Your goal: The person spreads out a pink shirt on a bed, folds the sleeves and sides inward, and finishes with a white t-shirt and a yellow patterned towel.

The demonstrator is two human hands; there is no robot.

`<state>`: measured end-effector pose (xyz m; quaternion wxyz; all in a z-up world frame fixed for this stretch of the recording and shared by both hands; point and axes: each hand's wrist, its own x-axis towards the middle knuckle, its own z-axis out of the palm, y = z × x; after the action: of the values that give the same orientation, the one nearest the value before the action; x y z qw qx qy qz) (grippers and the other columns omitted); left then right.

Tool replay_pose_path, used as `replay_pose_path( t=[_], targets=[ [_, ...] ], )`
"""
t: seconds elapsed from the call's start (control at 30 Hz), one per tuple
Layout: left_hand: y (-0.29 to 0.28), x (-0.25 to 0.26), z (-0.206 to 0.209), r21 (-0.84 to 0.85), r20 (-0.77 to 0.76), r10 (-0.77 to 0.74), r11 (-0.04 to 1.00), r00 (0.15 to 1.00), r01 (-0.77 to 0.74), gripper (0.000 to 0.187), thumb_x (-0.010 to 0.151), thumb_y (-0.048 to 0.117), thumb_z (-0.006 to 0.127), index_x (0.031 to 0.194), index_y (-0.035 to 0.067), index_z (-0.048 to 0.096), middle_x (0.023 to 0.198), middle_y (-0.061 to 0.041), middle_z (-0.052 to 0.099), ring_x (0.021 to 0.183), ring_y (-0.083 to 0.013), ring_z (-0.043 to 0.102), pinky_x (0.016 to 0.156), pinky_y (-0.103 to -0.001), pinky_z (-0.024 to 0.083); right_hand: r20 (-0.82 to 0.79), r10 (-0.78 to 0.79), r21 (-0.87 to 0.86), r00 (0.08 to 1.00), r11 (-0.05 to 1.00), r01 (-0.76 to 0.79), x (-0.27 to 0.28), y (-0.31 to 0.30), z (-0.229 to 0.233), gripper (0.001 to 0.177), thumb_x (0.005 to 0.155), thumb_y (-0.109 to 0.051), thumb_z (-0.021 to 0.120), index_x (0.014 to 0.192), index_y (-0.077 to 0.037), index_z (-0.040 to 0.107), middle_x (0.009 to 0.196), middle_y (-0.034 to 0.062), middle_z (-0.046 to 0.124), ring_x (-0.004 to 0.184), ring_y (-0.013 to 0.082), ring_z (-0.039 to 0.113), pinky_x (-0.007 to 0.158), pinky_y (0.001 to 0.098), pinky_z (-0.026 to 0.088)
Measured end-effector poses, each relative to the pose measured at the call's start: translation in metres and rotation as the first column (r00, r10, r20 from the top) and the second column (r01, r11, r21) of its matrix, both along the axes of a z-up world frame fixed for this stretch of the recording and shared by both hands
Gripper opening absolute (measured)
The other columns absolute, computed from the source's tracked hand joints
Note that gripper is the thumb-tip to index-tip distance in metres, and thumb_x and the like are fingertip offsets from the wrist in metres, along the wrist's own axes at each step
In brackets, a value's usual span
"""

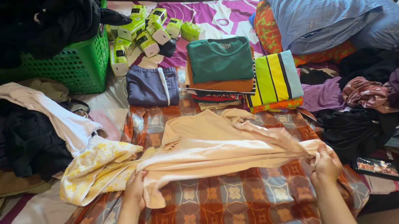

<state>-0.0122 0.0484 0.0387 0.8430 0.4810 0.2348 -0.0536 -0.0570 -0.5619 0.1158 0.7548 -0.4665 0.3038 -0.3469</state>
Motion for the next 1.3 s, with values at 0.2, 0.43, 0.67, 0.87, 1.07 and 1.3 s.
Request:
replay_pose_path(
  t=[0.2,0.43,0.67,0.87,1.07,1.3],
  targets=[
    [0.016,-0.026,0.002,-0.029,-0.054,0.074,0.997,0.996,-0.075,0.027,0.094,0.010,0.059,0.121,0.010,0.061,0.109,-0.011,0.070,0.096,-0.0251,0.070,0.083,-0.039,0.059,-0.137,-0.223,-0.099,0.965,0.973,0.211,-0.026,-0.036,-0.058,0.021,0.093,-0.003,0.073,0.112,-0.007,0.065,0.105,0.0056,0.070,0.083,0.0133,0.070,0.068,0.0272,0.059],
    [0.023,-0.082,0.008,0.012,-0.212,0.067,0.998,0.975,-0.066,0.053,0.088,0.008,0.066,0.136,0.015,0.047,0.116,-0.014,0.067,0.097,-0.0304,0.070,0.075,-0.049,0.061,-0.520,0.024,-0.342,0.854,0.910,-0.233,-0.055,-0.028,-0.080,0.045,0.092,-0.017,0.076,0.130,-0.001,0.060,0.120,0.0139,0.065,0.101,0.0247,0.066,0.081,0.0340,0.054],
    [0.030,-0.100,-0.004,0.005,-0.349,-0.176,0.982,0.920,0.190,0.043,0.086,0.001,0.064,0.128,-0.001,0.058,0.109,-0.018,0.073,0.093,-0.0323,0.075,0.076,-0.046,0.064,-0.849,0.044,-0.397,0.526,0.603,-0.692,-0.050,0.018,-0.097,0.062,0.079,-0.028,0.088,0.123,0.005,0.061,0.109,0.0207,0.070,0.092,0.0281,0.068,0.080,0.0409,0.055],
    [0.048,-0.098,-0.011,0.153,-0.282,-0.087,0.979,0.956,0.135,0.038,0.088,0.001,0.053,0.124,0.001,0.063,0.101,-0.015,0.069,0.084,-0.0273,0.070,0.072,-0.042,0.061,-0.626,0.113,-0.250,0.771,0.908,-0.336,-0.030,-0.014,-0.070,0.026,0.100,-0.028,0.074,0.099,-0.003,0.068,0.084,0.0122,0.063,0.071,0.0269,0.057,0.058,0.0423,0.044],
    [0.013,-0.102,-0.004,0.173,-0.288,-0.110,0.971,0.951,0.165,0.039,0.086,-0.002,0.053,0.124,0.003,0.059,0.102,-0.015,0.069,0.084,-0.0287,0.070,0.072,-0.045,0.060,-0.249,0.099,-0.100,0.964,0.987,-0.128,-0.043,-0.020,-0.040,0.029,0.094,-0.026,0.069,0.113,-0.003,0.067,0.105,0.0070,0.071,0.088,0.0142,0.071,0.072,0.0250,0.058],
    [0.010,-0.112,-0.016,0.046,-0.380,-0.052,0.996,0.924,0.075,0.041,0.097,0.019,0.057,0.132,-0.002,0.059,0.115,-0.018,0.072,0.097,-0.0318,0.073,0.075,-0.045,0.061,-0.782,0.124,-0.182,0.611,0.892,-0.414,-0.075,0.019,-0.039,0.075,0.090,-0.036,0.076,0.147,-0.001,0.041,0.116,0.0185,0.064,0.092,0.0265,0.065,0.078,0.0419,0.053]
  ],
)
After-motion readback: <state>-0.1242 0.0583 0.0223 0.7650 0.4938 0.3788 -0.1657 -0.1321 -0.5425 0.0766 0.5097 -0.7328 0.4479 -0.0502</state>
